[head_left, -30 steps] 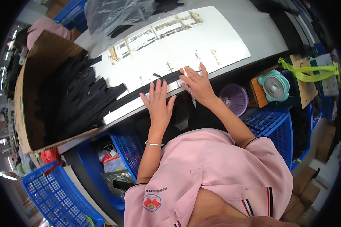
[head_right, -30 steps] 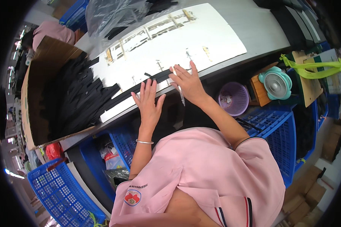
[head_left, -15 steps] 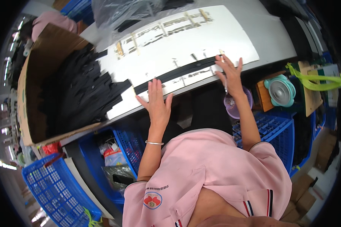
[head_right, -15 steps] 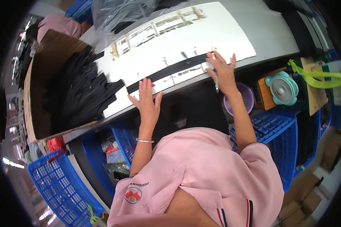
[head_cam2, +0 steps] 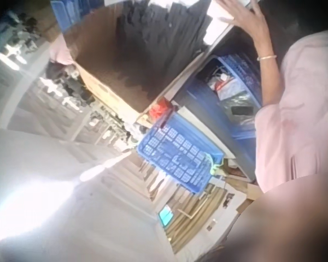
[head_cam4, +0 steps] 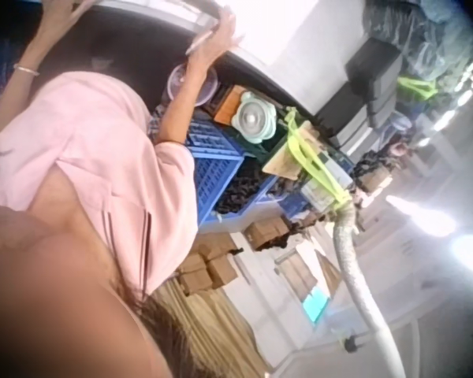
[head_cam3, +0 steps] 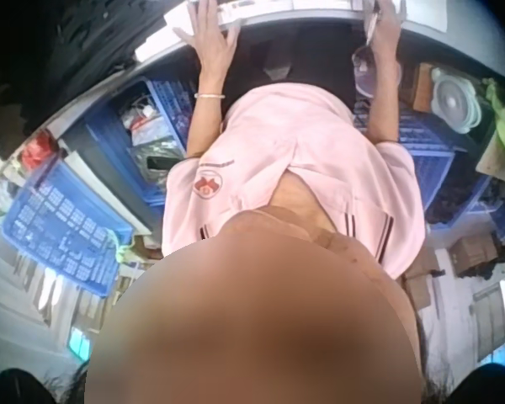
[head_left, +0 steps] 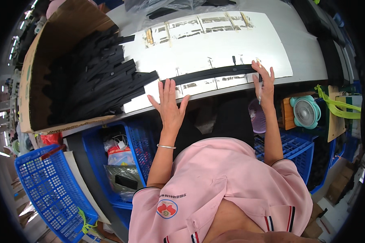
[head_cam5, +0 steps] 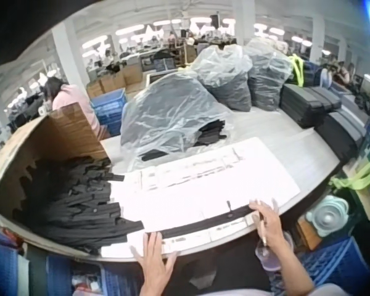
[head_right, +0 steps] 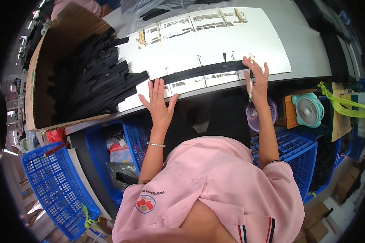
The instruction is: Marking specific points on black straps using a template and a pen.
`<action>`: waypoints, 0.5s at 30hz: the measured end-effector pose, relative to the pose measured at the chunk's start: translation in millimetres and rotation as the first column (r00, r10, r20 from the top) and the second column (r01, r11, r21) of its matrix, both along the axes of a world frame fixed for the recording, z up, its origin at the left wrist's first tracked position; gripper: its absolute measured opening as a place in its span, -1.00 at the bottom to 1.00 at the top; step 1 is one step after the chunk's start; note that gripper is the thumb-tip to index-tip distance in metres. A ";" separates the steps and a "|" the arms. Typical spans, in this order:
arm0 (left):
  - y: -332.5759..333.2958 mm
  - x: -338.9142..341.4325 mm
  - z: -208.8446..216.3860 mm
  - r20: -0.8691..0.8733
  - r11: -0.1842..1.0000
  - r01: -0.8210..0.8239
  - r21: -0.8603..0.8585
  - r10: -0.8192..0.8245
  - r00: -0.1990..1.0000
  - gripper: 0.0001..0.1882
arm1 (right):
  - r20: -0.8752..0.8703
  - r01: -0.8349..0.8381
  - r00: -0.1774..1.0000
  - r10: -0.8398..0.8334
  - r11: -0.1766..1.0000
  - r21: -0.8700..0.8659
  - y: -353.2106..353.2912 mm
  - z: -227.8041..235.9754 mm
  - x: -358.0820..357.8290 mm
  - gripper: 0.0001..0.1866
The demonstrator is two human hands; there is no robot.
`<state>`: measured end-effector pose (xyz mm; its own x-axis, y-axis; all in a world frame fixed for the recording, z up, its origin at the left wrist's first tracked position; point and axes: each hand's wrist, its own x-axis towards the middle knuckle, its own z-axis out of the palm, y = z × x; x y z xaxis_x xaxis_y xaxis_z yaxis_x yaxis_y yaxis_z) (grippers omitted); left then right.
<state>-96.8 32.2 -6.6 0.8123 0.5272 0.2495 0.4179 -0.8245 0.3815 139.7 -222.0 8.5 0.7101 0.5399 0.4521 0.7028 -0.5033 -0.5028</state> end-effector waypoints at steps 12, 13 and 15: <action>2.8 0.9 0.6 0.127 1.000 0.015 0.005 -0.016 0.992 -0.24 | -0.696 -0.145 0.564 0.445 0.883 0.447 162.9 25.5 -71.2 -0.76; 2.7 1.4 -0.5 0.132 1.000 0.019 0.010 -0.020 0.991 -0.24 | -0.678 -0.155 0.594 0.434 0.888 0.433 171.9 14.9 -72.0 -0.77; 3.1 1.3 -1.9 0.146 0.999 0.022 0.031 -0.026 0.989 -0.23 | -0.663 -0.161 0.645 0.381 0.915 0.369 182.7 -3.1 -72.6 -0.75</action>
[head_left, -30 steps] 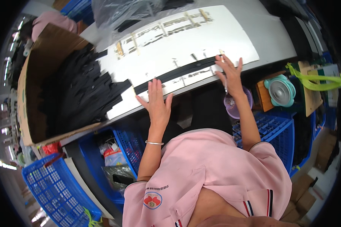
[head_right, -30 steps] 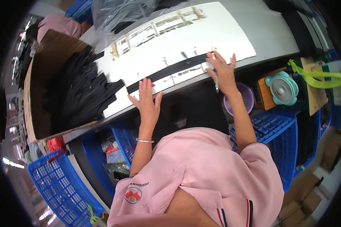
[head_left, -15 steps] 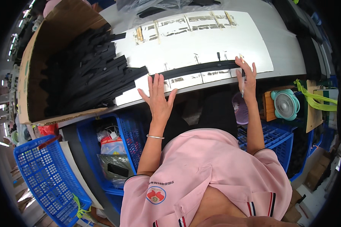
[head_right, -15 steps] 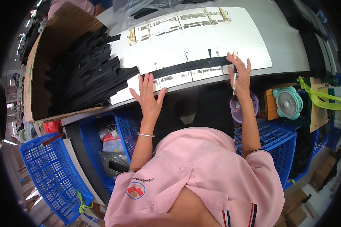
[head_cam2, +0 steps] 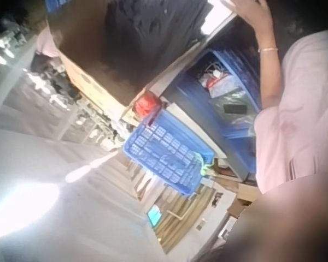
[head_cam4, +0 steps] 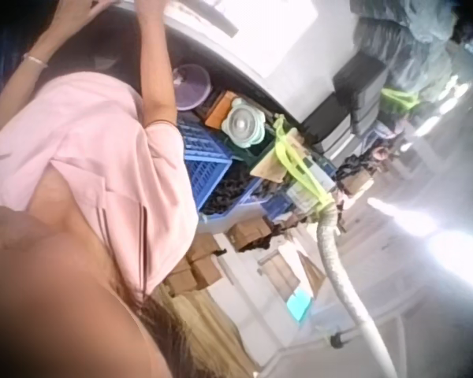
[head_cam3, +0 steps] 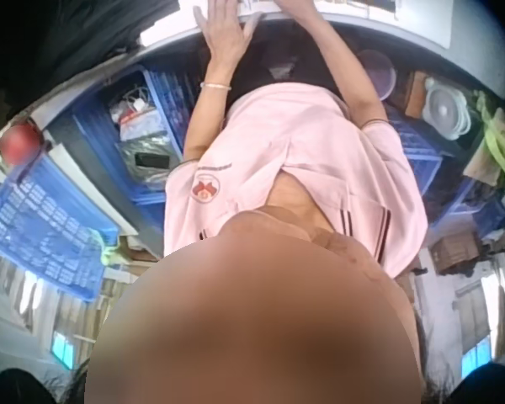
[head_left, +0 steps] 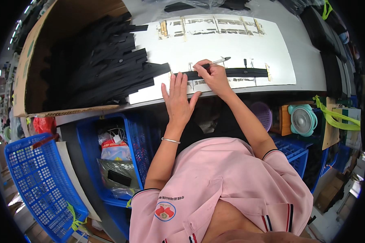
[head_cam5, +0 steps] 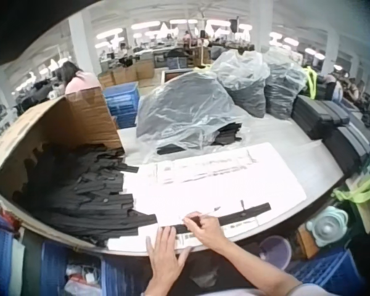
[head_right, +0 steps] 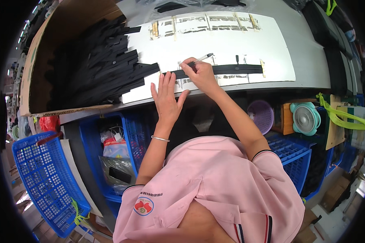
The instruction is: Marking specific points on black straps using a template and a pen.
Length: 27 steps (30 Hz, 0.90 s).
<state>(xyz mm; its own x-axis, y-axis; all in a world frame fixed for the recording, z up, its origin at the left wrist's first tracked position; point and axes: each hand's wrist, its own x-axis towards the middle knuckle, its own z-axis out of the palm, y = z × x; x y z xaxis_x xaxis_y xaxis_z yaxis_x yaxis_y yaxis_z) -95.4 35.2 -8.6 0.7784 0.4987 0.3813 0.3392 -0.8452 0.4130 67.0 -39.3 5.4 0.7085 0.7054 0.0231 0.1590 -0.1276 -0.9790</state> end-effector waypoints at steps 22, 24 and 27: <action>0.1 -2.2 -5.0 0.016 1.000 -0.018 0.018 0.018 1.000 -0.24 | 0.300 -0.012 0.954 -0.007 0.998 0.062 4.5 -8.4 -6.9 -0.66; -0.2 -1.5 -5.0 0.027 1.000 -0.021 0.018 0.020 0.999 -0.24 | 0.281 -0.132 0.948 0.151 0.987 -0.087 -1.0 -9.0 -2.1 -0.74; -0.5 -0.3 -4.2 0.019 1.000 -0.020 0.023 0.020 1.000 -0.24 | 0.340 -0.135 0.927 0.155 0.988 -0.081 -1.6 -12.4 -0.9 -0.75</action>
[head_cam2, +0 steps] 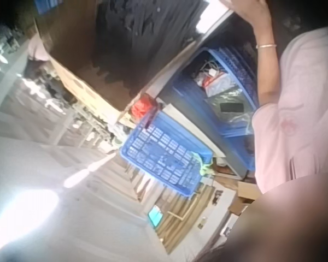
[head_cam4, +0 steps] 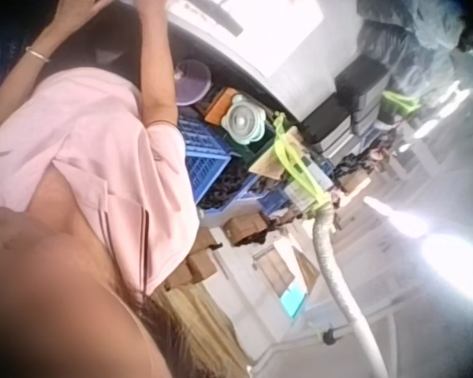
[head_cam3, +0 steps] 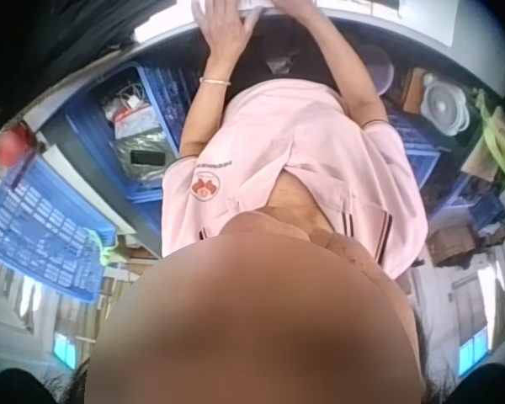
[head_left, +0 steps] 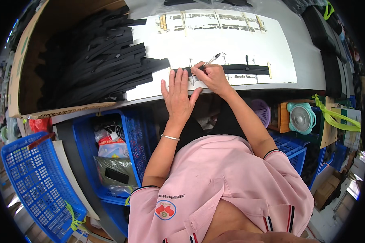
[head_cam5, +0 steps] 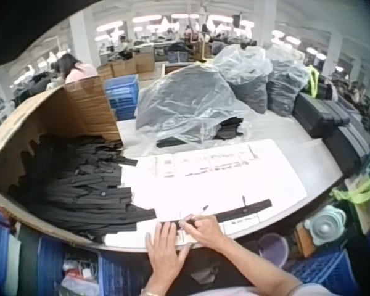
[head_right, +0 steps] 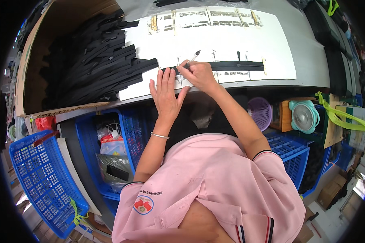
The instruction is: Marking specific points on black straps using a template and a pen.
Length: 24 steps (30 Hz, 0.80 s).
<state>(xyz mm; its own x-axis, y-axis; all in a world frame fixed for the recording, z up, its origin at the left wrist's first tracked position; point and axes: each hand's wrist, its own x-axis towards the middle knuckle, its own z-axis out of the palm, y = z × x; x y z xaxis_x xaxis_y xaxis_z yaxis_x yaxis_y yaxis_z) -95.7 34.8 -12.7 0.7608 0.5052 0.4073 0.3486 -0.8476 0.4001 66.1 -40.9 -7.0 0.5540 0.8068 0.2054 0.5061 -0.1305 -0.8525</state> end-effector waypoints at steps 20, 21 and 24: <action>0.3 -0.9 0.1 -0.027 1.000 0.009 -0.008 -0.009 1.000 -0.23 | -0.029 0.362 0.932 -0.361 0.925 0.120 -59.6 13.3 47.1 -0.76; 0.5 -0.5 0.0 -0.027 1.000 0.011 -0.008 -0.011 1.000 -0.23 | -0.001 0.357 0.934 -0.358 0.929 0.096 -61.9 12.5 46.7 -0.76; 0.3 -1.6 -0.2 -0.038 1.000 0.016 -0.011 -0.016 0.999 -0.23 | -0.010 0.370 0.928 -0.372 0.920 0.128 -61.3 10.6 47.7 -0.77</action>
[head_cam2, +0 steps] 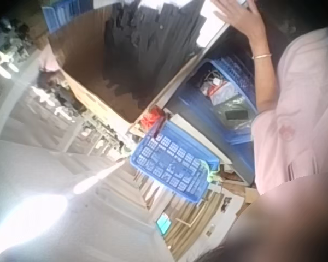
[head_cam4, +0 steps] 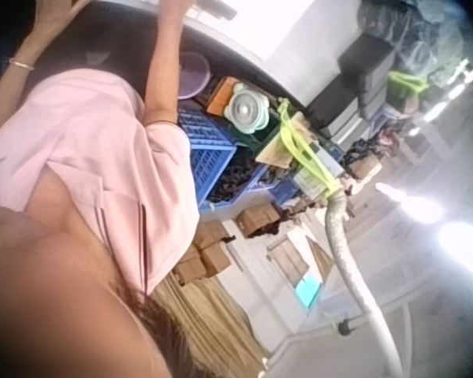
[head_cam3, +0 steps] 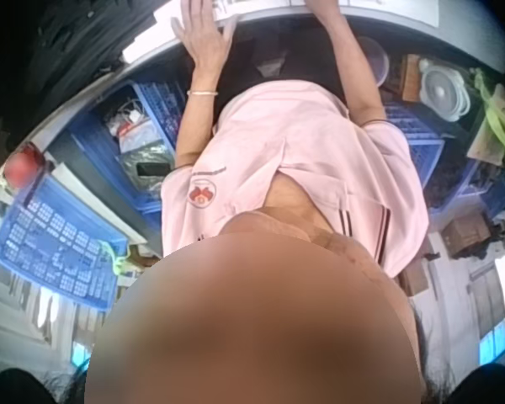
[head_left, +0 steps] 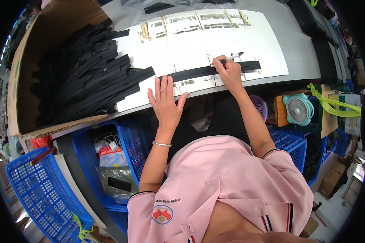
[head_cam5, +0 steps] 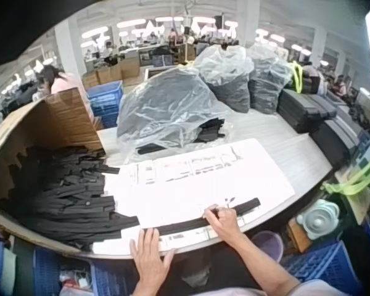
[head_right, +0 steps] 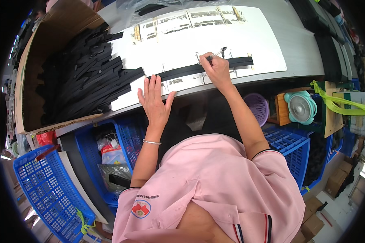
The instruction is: Marking specific points on black straps using a template and a pen.
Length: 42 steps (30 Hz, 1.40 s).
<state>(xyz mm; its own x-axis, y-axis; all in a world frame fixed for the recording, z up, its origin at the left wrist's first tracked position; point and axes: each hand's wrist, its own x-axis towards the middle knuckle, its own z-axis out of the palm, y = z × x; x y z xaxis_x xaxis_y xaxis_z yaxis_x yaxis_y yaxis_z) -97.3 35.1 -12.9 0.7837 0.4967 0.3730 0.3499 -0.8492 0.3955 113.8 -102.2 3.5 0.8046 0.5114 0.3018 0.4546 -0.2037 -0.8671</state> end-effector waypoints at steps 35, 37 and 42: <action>-39.0 95.2 11.9 0.291 0.971 0.145 -0.189 -0.085 0.953 -0.88 | 0.163 -0.128 0.978 0.133 0.991 -0.039 -6.9 4.8 2.4 -0.77; -39.4 94.3 12.5 0.270 0.973 0.133 -0.191 -0.078 0.960 -0.89 | 0.027 -0.137 0.990 0.136 0.990 0.041 -13.4 3.1 2.4 -0.78; -39.6 93.5 12.5 0.285 0.975 0.149 -0.165 -0.098 0.954 -0.90 | -0.226 0.066 0.974 -0.004 0.962 0.265 -53.7 15.2 25.3 -0.80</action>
